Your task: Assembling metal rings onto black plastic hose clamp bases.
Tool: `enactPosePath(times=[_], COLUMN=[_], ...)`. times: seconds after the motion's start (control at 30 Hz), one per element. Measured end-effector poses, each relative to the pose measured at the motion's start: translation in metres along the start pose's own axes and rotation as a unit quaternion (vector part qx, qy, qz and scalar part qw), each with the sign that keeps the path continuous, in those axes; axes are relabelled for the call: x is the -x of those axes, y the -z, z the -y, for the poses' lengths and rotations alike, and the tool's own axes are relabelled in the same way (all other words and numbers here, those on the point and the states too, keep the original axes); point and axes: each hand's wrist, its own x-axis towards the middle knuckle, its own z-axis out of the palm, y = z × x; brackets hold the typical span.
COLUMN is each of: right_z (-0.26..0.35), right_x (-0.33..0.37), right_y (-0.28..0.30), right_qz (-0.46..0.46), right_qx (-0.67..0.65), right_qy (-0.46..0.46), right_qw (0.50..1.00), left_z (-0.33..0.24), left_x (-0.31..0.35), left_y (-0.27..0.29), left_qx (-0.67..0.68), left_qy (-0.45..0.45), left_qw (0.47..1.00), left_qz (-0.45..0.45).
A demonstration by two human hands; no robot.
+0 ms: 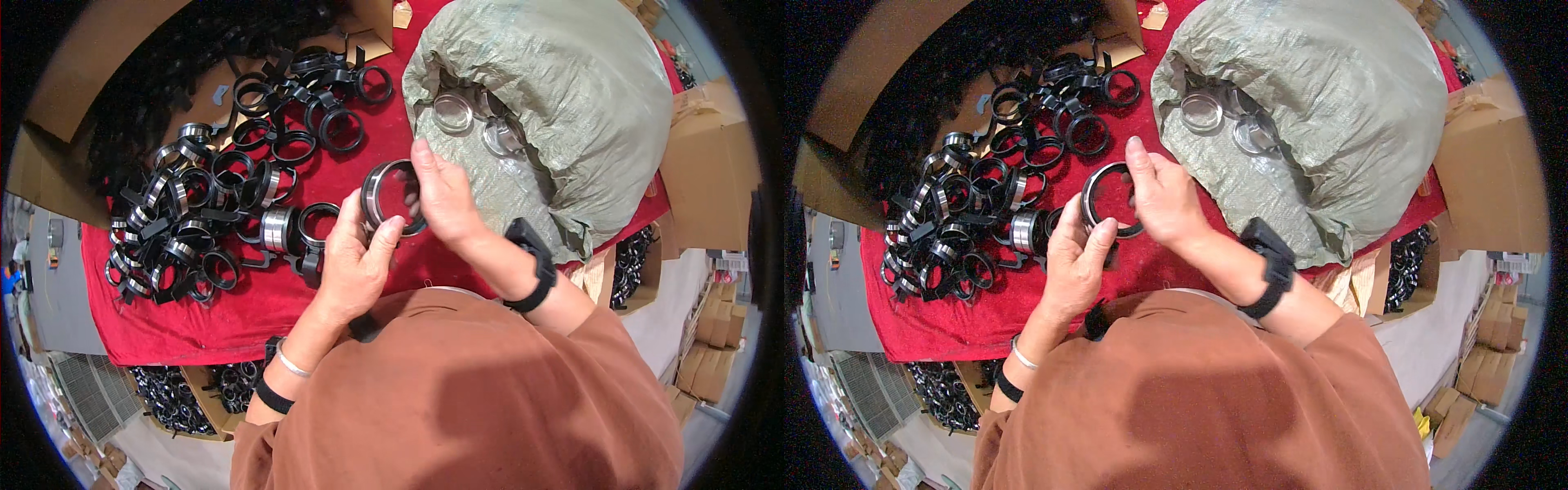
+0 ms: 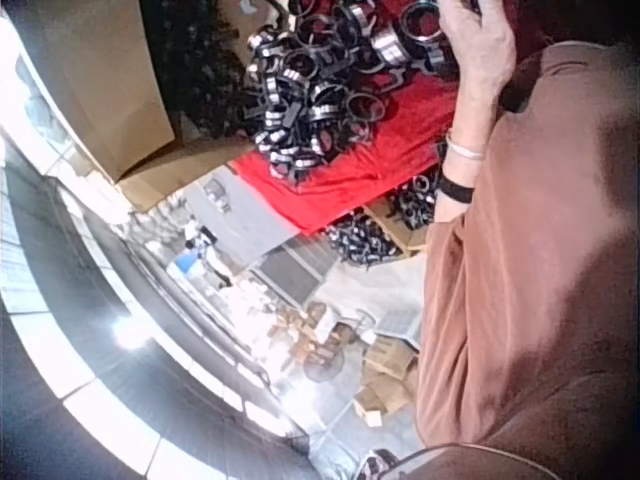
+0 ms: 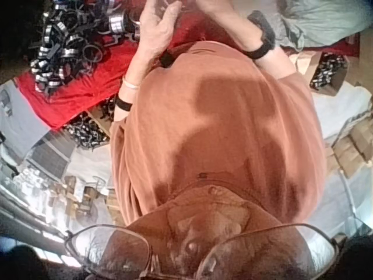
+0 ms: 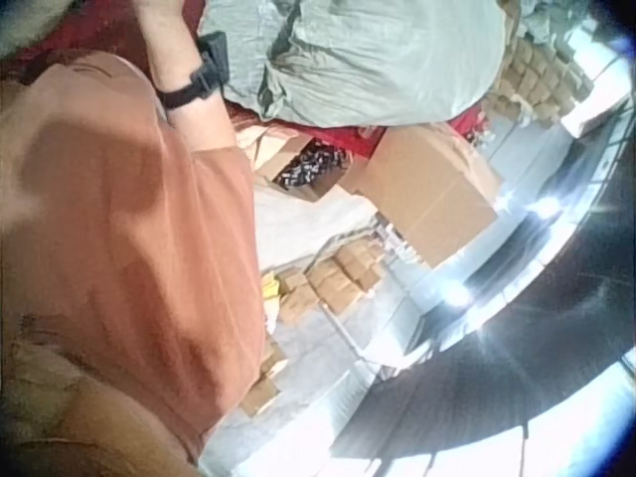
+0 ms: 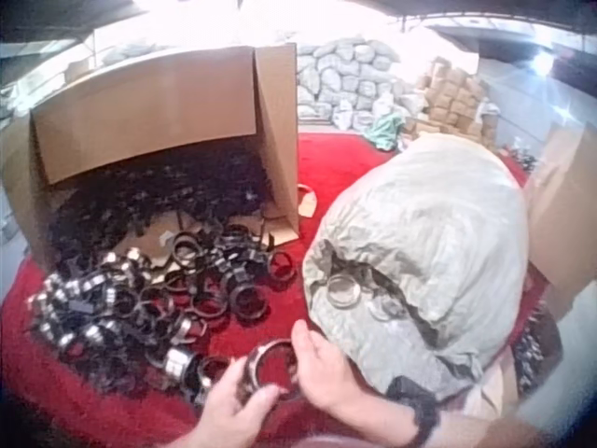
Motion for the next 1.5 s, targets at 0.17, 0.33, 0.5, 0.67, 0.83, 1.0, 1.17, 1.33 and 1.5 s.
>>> enactPosePath(times=[0.17, 0.33, 0.5, 0.67, 0.83, 1.0, 1.17, 1.33, 1.5], right_z=[-0.004, -0.043, -0.067, -0.034, -0.032, -0.018, -0.043, -0.055, -0.062], right_x=[-0.014, -0.07, -0.099, -0.069, -0.019, 0.002, -0.089, -0.144, -0.147], right_y=[-0.031, -0.057, -0.069, -0.021, 0.039, 0.057, 0.082, 0.082, 0.081], right_qz=[0.047, 0.116, 0.153, 0.023, 0.256, 0.329, -0.07, -0.066, -0.04], right_qx=[0.068, 0.186, 0.327, 0.246, 0.278, 0.12, 0.366, 0.553, 0.555], right_qy=[0.06, 0.27, 0.283, 0.433, 0.613, 0.454, 0.298, 0.107, 0.125], right_qw=[0.995, 0.938, 0.888, 0.867, 0.694, 0.819, 0.879, 0.824, 0.821], left_z=[0.007, -0.035, -0.054, -0.041, -0.041, 0.004, 0.024, 0.021, 0.028], left_x=[0.006, -0.032, -0.046, -0.037, -0.03, -0.004, 0.008, 0.006, 0.014], left_y=[0.018, 0.108, 0.119, 0.077, 0.046, 0.049, 0.044, 0.029, 0.039], left_qx=[-0.008, -0.465, -0.685, -0.638, -0.6, 0.066, 0.147, 0.157, 0.212], left_qy=[0.004, 0.0, -0.215, -0.254, -0.127, 0.374, 0.337, 0.322, 0.318], left_qw=[0.997, 0.871, 0.671, 0.718, 0.786, 0.908, 0.928, 0.932, 0.924], left_qz=[-0.075, -0.158, -0.185, -0.116, 0.086, 0.179, 0.068, 0.057, -0.003])
